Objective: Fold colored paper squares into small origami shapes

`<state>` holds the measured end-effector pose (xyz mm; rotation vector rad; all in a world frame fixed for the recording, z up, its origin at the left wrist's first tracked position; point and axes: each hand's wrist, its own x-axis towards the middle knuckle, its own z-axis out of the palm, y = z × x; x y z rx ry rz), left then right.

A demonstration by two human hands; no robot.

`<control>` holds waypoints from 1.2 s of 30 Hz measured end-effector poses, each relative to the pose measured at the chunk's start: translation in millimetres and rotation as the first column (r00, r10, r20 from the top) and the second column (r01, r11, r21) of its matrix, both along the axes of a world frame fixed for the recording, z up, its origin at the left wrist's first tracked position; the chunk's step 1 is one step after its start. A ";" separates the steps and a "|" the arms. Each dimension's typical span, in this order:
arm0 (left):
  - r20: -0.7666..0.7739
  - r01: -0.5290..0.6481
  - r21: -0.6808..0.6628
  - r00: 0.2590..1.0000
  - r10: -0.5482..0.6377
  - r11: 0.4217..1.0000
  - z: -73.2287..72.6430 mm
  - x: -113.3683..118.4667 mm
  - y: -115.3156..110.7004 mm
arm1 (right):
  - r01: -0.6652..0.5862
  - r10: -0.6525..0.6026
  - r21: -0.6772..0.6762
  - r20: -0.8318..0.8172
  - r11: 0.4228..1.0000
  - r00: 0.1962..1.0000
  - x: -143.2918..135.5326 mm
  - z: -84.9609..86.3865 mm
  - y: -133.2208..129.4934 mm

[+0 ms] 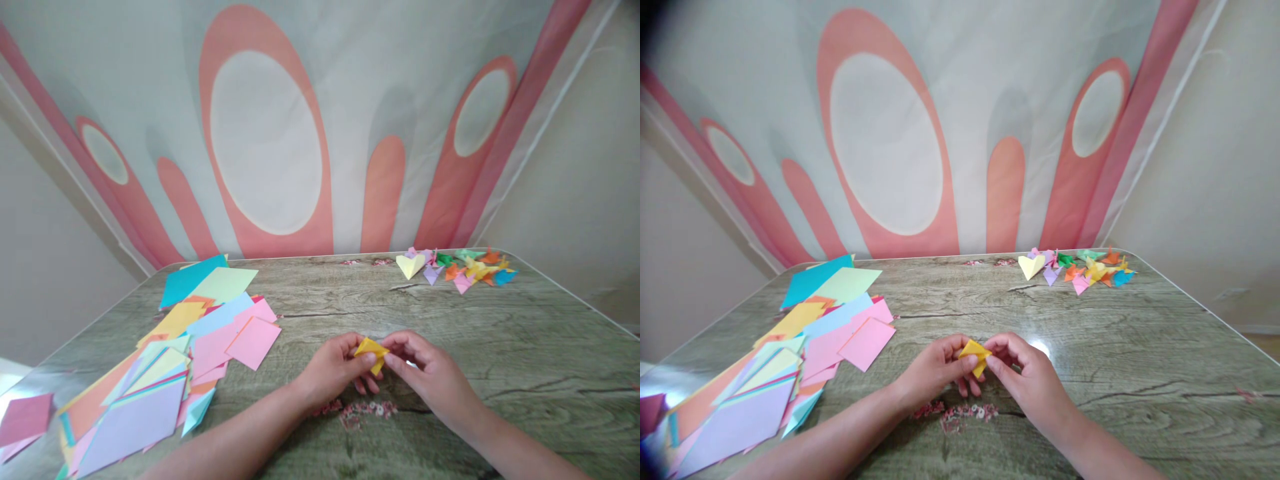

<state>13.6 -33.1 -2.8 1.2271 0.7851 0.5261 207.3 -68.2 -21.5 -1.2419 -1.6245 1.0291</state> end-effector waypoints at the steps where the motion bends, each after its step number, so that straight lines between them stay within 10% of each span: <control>1: 0.006 0.014 -0.013 1.000 -0.014 1.000 0.5 0.0 0.1 | 0.001 -0.003 0.047 0.028 0.999 1.000 0.1 -1.0 0.2; 9: 0.012 0.076 -0.030 0.997 -0.075 0.997 2.1 -0.5 1.1 | -0.085 0.008 0.297 0.252 0.951 0.968 3.2 -2.5 0.6; 36: 0.024 0.142 -0.069 0.990 -0.141 0.987 -1.7 -3.7 3.1 | -0.183 0.059 0.357 0.331 0.916 0.942 3.3 1.6 -1.4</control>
